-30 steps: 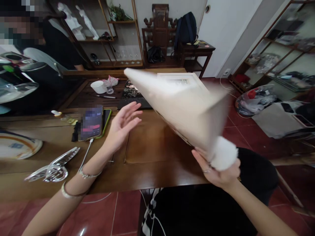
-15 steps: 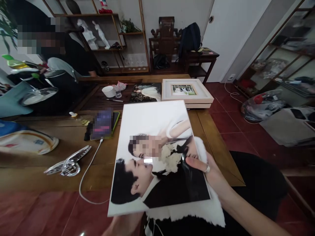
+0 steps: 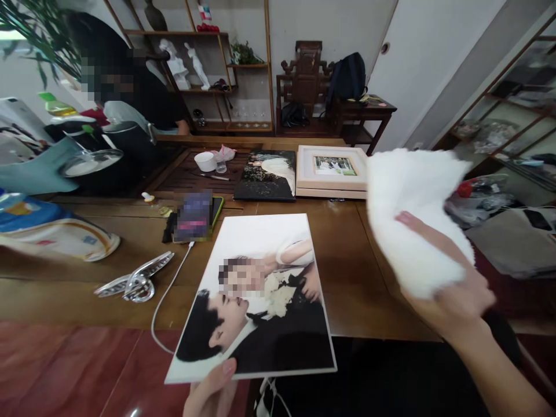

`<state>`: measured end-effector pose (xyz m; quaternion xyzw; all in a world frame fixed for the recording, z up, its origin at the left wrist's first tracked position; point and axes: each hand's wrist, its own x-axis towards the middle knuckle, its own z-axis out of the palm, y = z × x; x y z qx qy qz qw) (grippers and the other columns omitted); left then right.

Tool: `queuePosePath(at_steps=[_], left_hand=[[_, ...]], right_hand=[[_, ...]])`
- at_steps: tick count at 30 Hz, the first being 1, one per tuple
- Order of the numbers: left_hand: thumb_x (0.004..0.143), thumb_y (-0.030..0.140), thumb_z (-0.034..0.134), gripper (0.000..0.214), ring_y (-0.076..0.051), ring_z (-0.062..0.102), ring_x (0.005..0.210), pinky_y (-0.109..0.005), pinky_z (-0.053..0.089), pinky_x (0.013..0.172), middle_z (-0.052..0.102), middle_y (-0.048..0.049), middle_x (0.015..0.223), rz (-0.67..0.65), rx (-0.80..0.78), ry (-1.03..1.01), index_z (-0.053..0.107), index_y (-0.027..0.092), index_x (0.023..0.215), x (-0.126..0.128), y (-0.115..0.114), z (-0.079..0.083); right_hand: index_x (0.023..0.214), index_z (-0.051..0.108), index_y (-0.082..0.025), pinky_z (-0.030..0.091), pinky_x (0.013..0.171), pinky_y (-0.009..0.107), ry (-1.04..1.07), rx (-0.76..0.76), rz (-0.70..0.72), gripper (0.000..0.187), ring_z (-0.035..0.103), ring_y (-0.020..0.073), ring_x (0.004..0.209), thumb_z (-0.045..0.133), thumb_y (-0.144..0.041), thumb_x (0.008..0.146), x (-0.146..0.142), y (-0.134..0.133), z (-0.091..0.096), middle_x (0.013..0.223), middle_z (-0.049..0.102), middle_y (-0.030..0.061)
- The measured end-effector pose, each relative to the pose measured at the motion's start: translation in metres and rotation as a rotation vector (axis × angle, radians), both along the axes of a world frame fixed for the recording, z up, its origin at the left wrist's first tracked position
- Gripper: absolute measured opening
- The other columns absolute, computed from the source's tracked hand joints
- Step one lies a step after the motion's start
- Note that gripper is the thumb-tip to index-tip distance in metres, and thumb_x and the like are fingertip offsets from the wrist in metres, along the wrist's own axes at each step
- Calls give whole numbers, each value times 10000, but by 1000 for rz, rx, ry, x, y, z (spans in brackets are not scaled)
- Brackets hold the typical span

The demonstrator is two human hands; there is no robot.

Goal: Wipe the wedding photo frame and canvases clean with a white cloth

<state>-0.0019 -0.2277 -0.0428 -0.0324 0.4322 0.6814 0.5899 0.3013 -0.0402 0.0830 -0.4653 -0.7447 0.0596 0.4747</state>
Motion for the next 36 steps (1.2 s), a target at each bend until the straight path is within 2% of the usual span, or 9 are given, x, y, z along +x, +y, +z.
queuePosePath(at_steps=[4, 8, 11, 14, 17, 19, 22, 27, 36], left_hand=[[616, 233, 790, 576, -397, 584, 1218, -529, 432, 1104, 759, -33, 1096, 20, 24, 51, 727, 290, 1186, 0, 10, 2], [574, 197, 805, 614, -401, 551, 1252, -528, 390, 1133, 762, -26, 1085, 128, 22, 133, 732, 291, 1176, 6, 31, 18], [495, 149, 836, 613, -400, 566, 1239, -507, 417, 1117, 773, -12, 1042, 185, -14, 148, 768, 306, 1085, 5, 44, 22], [528, 129, 839, 524, -376, 585, 1228, -482, 442, 1103, 774, -3, 1042, 168, 10, 174, 784, 305, 1018, 1, 52, 18], [602, 117, 812, 497, -345, 585, 1239, -451, 452, 1100, 768, 5, 1074, 147, 43, 196, 769, 300, 1062, -1, 58, 17], [642, 116, 802, 527, -335, 584, 1244, -437, 462, 1094, 755, 0, 1119, 140, 63, 206, 743, 298, 1133, 0, 62, 20], [673, 123, 793, 568, -329, 584, 1244, -416, 465, 1090, 742, -10, 1159, 130, 90, 225, 707, 296, 1208, 4, 70, 30], [749, 223, 791, 399, -309, 535, 1301, -345, 465, 1076, 726, -55, 1193, 122, 105, 274, 741, 241, 1144, 6, 83, 40], [747, 308, 840, 527, -308, 567, 1272, -352, 528, 1009, 700, -66, 1247, 136, 182, 285, 675, 278, 1247, 4, 97, 40]], right_hand=[[601, 583, -227, 533, 1006, 556, -509, 331, 371, 300, 559, 313, 1276, 557, -70, 855, -13, 29, -22, 1326, 639, 96], [710, 645, -177, 547, 976, 547, -746, 286, 398, 206, 542, 323, 1294, 583, -85, 884, -29, 37, -45, 1332, 629, 145], [690, 659, -169, 453, 1056, 614, -769, 142, 418, 217, 474, 367, 1347, 646, -253, 889, -35, 33, -30, 1376, 589, 168], [653, 645, -195, 402, 1103, 591, -633, 174, 447, 329, 501, 339, 1327, 606, -375, 925, -45, 37, 2, 1273, 673, 115], [743, 675, -209, 462, 1042, 492, -546, 241, 403, 254, 551, 293, 1264, 567, -309, 950, -71, 62, 23, 1134, 733, 81], [941, 688, -170, 456, 1029, 456, -693, 173, 438, 172, 522, 291, 1280, 544, -264, 957, -98, 91, 24, 1135, 718, 111], [1154, 607, -95, 445, 996, 412, -1050, 95, 406, 279, 546, 289, 1220, 545, -282, 957, -145, 143, 10, 1172, 680, 166], [1349, 471, -28, 328, 1042, 591, -1201, 40, 352, 706, 443, 444, 1303, 700, -452, 833, -201, 208, -22, 1335, 547, 309], [1415, 390, 32, 411, 918, 491, -1361, 65, 456, 526, 620, 368, 1118, 382, -161, 925, -220, 216, -43, 1105, 686, 273]])
